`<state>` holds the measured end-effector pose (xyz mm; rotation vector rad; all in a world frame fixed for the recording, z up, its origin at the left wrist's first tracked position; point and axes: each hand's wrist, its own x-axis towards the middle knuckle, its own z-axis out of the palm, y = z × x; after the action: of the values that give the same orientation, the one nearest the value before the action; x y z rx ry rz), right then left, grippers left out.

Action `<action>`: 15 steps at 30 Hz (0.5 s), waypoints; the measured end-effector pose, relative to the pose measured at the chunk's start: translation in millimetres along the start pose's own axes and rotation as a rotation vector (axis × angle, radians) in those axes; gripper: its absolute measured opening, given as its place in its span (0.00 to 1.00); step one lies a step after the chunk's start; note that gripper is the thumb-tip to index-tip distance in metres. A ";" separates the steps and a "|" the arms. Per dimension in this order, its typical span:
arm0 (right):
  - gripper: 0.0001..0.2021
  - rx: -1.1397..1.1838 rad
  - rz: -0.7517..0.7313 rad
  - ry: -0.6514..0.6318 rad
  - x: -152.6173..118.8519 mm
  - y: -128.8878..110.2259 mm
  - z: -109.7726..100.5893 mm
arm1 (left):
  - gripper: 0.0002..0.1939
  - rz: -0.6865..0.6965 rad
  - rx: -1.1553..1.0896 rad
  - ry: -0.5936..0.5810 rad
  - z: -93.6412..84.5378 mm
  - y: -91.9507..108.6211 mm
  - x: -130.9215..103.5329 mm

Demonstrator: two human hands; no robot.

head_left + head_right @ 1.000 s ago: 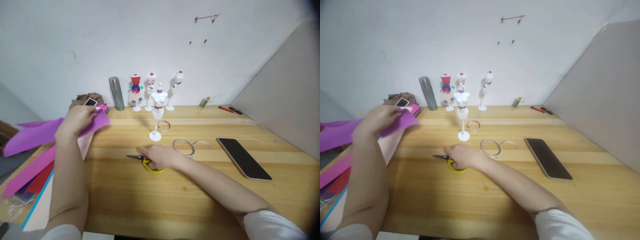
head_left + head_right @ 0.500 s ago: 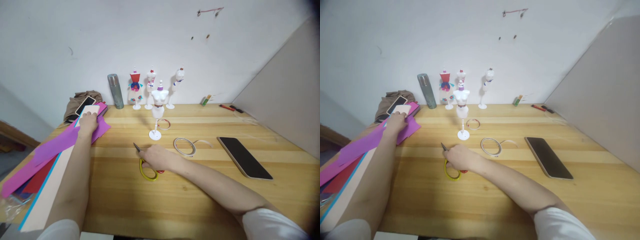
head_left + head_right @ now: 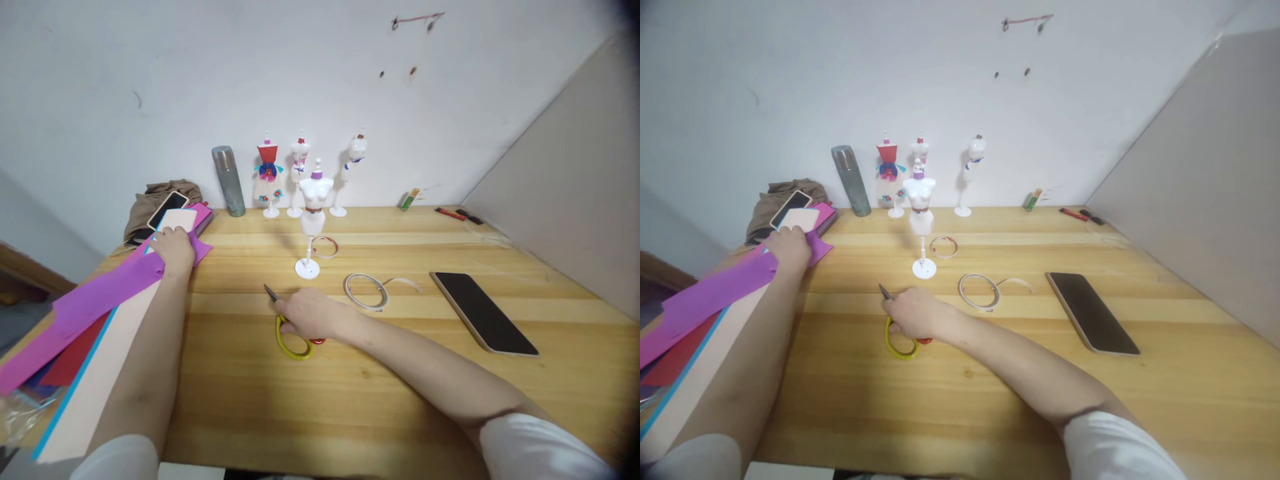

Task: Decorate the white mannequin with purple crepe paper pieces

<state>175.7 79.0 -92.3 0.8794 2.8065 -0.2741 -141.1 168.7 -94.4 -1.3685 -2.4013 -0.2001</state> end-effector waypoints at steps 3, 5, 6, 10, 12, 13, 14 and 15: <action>0.17 0.014 0.005 -0.002 0.8 0.3 -0.1 | 0.23 0.008 -0.002 0.021 -3.8 0.6 1.2; 0.18 0.021 0.001 0.002 1.3 0.5 0.1 | 0.23 0.005 -0.009 0.038 -6.1 -0.1 2.0; 0.18 0.023 -0.003 0.004 1.5 0.6 0.2 | 0.23 0.007 -0.016 0.031 -6.8 -0.6 2.5; 0.18 0.030 -0.012 0.007 1.4 0.4 -0.7 | 0.22 0.033 -0.055 -0.042 -6.4 -3.1 4.9; 0.17 0.032 -0.007 0.004 1.1 0.1 -1.3 | 0.23 0.046 -0.088 -0.022 -5.9 -4.4 6.0; 0.17 0.032 -0.006 0.003 1.0 0.0 -1.4 | 0.23 0.055 -0.107 0.000 -6.4 -5.1 6.3; 0.17 0.030 -0.007 0.003 1.0 0.0 -1.2 | 0.23 0.065 -0.122 0.018 -7.6 -5.7 6.5; 0.17 0.026 -0.008 0.005 1.1 0.0 -0.8 | 0.23 0.076 -0.135 0.044 -9.8 -6.0 6.6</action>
<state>174.8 79.8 -91.8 0.8762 2.8180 -0.3111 -146.9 167.9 -82.5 -1.4951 -2.3322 -0.3747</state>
